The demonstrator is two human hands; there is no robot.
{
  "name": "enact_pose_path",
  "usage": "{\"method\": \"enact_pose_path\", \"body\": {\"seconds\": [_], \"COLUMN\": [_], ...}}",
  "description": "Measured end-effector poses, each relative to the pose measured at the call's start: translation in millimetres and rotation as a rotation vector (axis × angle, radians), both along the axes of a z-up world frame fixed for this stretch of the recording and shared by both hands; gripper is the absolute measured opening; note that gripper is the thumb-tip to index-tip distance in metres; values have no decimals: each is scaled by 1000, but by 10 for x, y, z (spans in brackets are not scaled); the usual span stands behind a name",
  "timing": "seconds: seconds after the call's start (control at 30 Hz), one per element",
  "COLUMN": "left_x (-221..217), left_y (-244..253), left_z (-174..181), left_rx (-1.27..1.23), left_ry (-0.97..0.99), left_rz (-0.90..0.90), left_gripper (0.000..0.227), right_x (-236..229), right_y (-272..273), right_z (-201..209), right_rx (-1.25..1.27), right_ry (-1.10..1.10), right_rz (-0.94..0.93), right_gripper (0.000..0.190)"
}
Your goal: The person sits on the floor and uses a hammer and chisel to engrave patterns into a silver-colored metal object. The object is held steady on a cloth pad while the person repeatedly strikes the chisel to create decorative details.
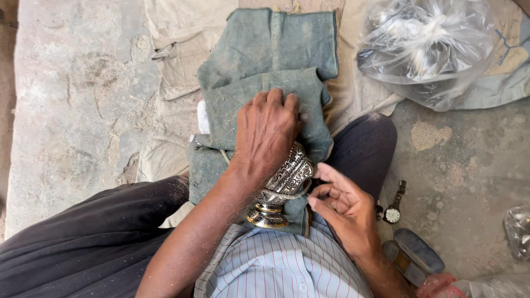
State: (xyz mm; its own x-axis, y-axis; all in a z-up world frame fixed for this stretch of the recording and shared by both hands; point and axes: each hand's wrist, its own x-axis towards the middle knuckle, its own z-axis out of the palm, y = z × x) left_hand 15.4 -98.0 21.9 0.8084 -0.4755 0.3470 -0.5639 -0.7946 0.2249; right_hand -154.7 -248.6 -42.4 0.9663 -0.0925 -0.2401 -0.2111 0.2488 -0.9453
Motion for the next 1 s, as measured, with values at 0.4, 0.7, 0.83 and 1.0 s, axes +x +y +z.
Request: {"method": "enact_pose_path", "body": {"seconds": [0.4,0.7,0.83,1.0], "left_x": [265,347,-362,-865], "left_y": [475,1011,1257,1241], "left_z": [-183,-37,77,-21], "left_rx": [-1567,-441,-344,-199], "left_ry": [1055,158,345,346], "left_rz": [-325,-82,22,-51], "left_gripper": [22,13,25,51], "right_x": [129,167,154,236], "right_y": [236,220,225,272], "right_z": [299,93,-47,-237], "right_rx": [-438,-605,-770,-1039], "right_ry": [-378,-412,-579,-754], "right_rz": [121,107,65,57], "right_gripper": [49,41,30,19]}}
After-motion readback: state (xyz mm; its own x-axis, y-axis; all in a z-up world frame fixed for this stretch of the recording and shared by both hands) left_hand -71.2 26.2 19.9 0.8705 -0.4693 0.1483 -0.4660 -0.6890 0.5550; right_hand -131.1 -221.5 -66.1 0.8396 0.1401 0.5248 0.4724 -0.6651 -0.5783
